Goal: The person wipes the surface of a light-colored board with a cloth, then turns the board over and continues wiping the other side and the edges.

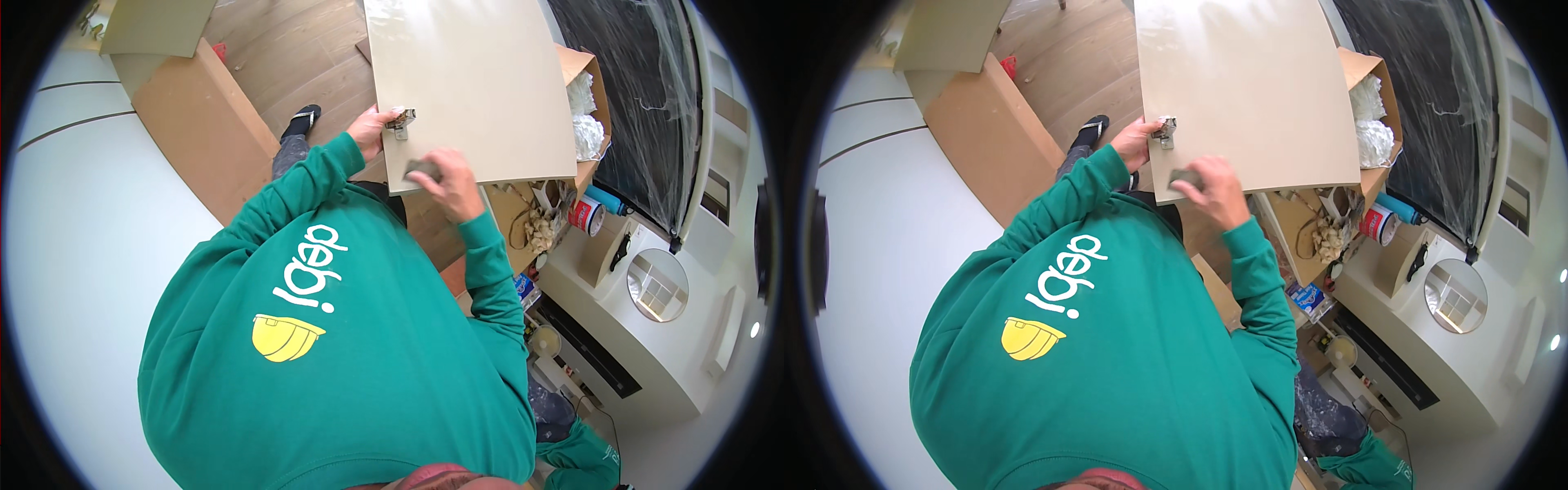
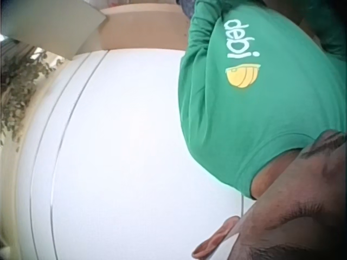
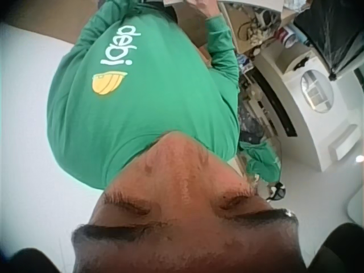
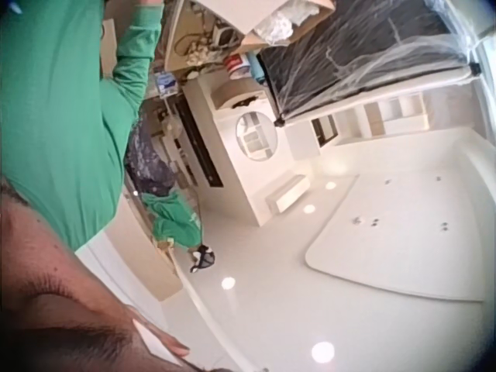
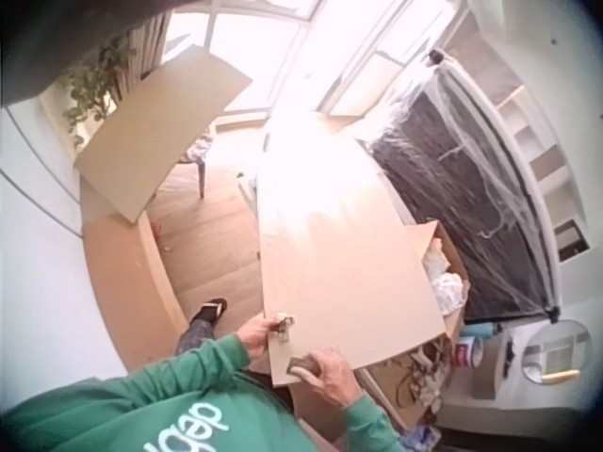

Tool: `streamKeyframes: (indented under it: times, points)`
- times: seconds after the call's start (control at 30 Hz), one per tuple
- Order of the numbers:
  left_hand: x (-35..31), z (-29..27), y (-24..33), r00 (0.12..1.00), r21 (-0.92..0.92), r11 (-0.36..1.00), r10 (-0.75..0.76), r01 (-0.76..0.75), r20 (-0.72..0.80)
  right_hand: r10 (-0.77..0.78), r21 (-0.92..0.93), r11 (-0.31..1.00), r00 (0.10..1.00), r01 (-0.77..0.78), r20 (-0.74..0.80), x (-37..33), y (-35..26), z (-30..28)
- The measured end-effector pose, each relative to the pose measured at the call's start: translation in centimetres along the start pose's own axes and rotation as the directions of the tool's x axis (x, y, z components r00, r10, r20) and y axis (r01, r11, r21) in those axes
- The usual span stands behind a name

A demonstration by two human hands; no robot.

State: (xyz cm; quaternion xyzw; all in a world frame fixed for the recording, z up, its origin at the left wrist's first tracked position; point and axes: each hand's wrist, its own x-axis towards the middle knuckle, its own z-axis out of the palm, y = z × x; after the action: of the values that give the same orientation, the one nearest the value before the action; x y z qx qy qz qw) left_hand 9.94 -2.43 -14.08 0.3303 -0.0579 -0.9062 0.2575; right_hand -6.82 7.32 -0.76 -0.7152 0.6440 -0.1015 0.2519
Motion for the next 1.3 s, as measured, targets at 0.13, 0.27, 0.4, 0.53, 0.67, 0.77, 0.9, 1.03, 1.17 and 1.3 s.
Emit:
streamKeyframes:
  times: [0.13,0.27,0.4,0.53,0.67,0.77,0.9,1.03,1.17,1.3]
  points:
    - [0.6,-0.2,-0.3,1.000,0.040,0.999,-0.005,0.006,-0.028,0.252,0.105,0.967,0.912,-0.230,-0.324,-3.6,0.7,-4.5]
    - [0.3,0.0,0.0,1.000,0.022,1.000,-0.013,0.013,0.014,0.157,-0.263,0.924,0.903,-0.277,-0.400,-8.0,0.0,-3.2]
    - [0.7,-0.8,-0.1,0.999,0.013,1.000,-0.016,0.015,0.038,-0.093,-0.369,0.927,0.916,-0.062,-0.390,-8.0,-0.4,1.8]
    - [1.0,-0.9,-0.4,1.000,0.019,1.000,-0.004,0.003,0.029,-0.152,-0.356,0.933,0.952,0.050,-0.266,-7.0,-4.5,7.0]
    - [0.3,-0.5,0.2,0.999,0.009,1.000,-0.005,0.005,0.031,-0.054,-0.121,0.992,0.967,0.024,-0.251,-6.5,-4.7,5.0]
    - [0.4,-0.6,0.1,1.000,0.017,1.000,-0.006,0.006,0.027,0.073,0.102,0.994,0.946,-0.042,-0.315,-5.8,-2.8,-0.6]
    - [0.5,-0.5,-0.1,0.999,0.012,1.000,-0.013,0.013,0.031,0.069,-0.013,0.997,0.982,-0.072,-0.174,-4.5,-1.4,-3.3]
    - [1.4,-1.4,-0.5,0.997,0.017,1.000,-0.009,0.008,0.071,0.134,0.025,0.991,0.991,-0.133,-0.027,-2.7,-2.4,-3.2]
    - [0.6,-0.3,-0.4,1.000,-0.007,1.000,0.002,-0.002,0.007,0.042,0.065,0.997,0.996,-0.047,0.084,-1.3,-0.4,-1.5]
    - [0.4,-0.2,-0.2,1.000,-0.008,1.000,0.008,-0.008,0.000,-0.091,0.068,0.994,0.992,0.085,0.091,-0.1,-0.7,-0.8]
